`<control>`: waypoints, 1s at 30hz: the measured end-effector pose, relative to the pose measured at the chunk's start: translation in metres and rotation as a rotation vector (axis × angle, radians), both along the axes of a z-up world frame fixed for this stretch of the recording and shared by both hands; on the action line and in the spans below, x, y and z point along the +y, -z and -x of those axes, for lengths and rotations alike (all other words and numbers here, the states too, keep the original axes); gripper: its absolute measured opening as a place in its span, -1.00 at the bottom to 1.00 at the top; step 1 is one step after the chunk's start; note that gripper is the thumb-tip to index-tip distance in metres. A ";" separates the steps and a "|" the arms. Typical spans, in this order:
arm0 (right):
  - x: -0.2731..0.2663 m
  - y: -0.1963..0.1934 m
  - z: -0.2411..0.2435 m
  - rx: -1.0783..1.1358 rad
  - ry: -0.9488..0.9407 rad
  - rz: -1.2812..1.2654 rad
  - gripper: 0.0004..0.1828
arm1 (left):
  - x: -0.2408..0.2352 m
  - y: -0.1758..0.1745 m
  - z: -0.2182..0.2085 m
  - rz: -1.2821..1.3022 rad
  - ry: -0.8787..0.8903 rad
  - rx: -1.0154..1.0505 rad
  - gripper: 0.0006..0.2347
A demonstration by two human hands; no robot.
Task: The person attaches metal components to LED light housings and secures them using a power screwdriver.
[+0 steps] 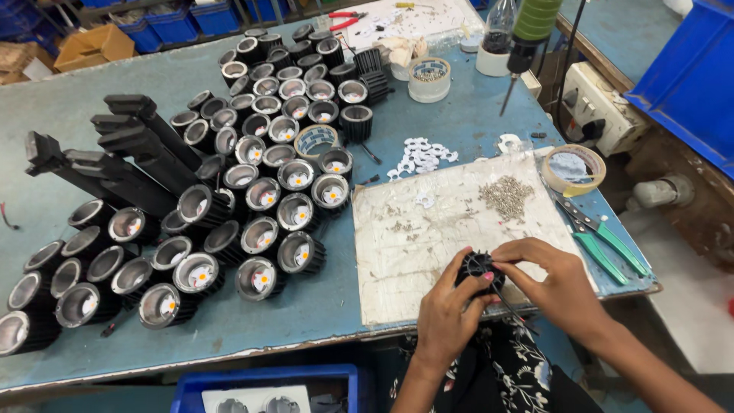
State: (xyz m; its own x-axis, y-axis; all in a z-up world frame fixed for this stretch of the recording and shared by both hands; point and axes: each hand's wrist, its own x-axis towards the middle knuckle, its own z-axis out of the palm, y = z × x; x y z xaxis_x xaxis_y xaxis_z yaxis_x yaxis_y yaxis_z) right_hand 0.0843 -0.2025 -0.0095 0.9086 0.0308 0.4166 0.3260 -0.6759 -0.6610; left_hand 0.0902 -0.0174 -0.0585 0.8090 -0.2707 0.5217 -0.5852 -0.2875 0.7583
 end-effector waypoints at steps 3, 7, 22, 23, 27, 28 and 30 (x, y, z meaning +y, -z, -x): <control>0.004 0.005 0.004 -0.101 -0.073 0.037 -0.80 | -0.001 0.002 0.001 -0.003 -0.011 -0.013 -0.80; -0.002 0.006 0.004 -0.143 -0.173 0.061 -0.78 | 0.000 0.004 0.000 -0.001 -0.012 -0.019 -0.81; -0.005 -0.005 0.003 -0.064 -0.235 0.193 -0.81 | 0.000 0.005 -0.001 0.018 0.003 0.022 -0.82; -0.005 -0.006 0.003 -0.055 -0.248 0.194 -0.81 | 0.000 0.005 -0.001 0.018 0.004 0.034 -0.82; -0.008 -0.011 -0.002 0.025 -0.273 0.200 -0.81 | 0.000 0.000 -0.001 0.015 0.009 0.042 -0.82; -0.008 -0.013 -0.003 0.023 -0.290 0.203 -0.81 | 0.000 -0.001 -0.001 0.009 0.012 0.061 -0.82; -0.009 -0.015 -0.005 0.021 -0.324 0.211 -0.82 | 0.002 -0.004 -0.002 0.024 0.034 0.091 -0.82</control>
State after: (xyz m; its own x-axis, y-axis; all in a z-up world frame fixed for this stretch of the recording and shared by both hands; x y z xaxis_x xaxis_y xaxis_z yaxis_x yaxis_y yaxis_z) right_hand 0.0896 -0.2112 0.0055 0.8459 0.4005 0.3522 0.5329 -0.6618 -0.5273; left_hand 0.0921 -0.0154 -0.0542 0.8437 -0.2870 0.4537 -0.5231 -0.2493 0.8150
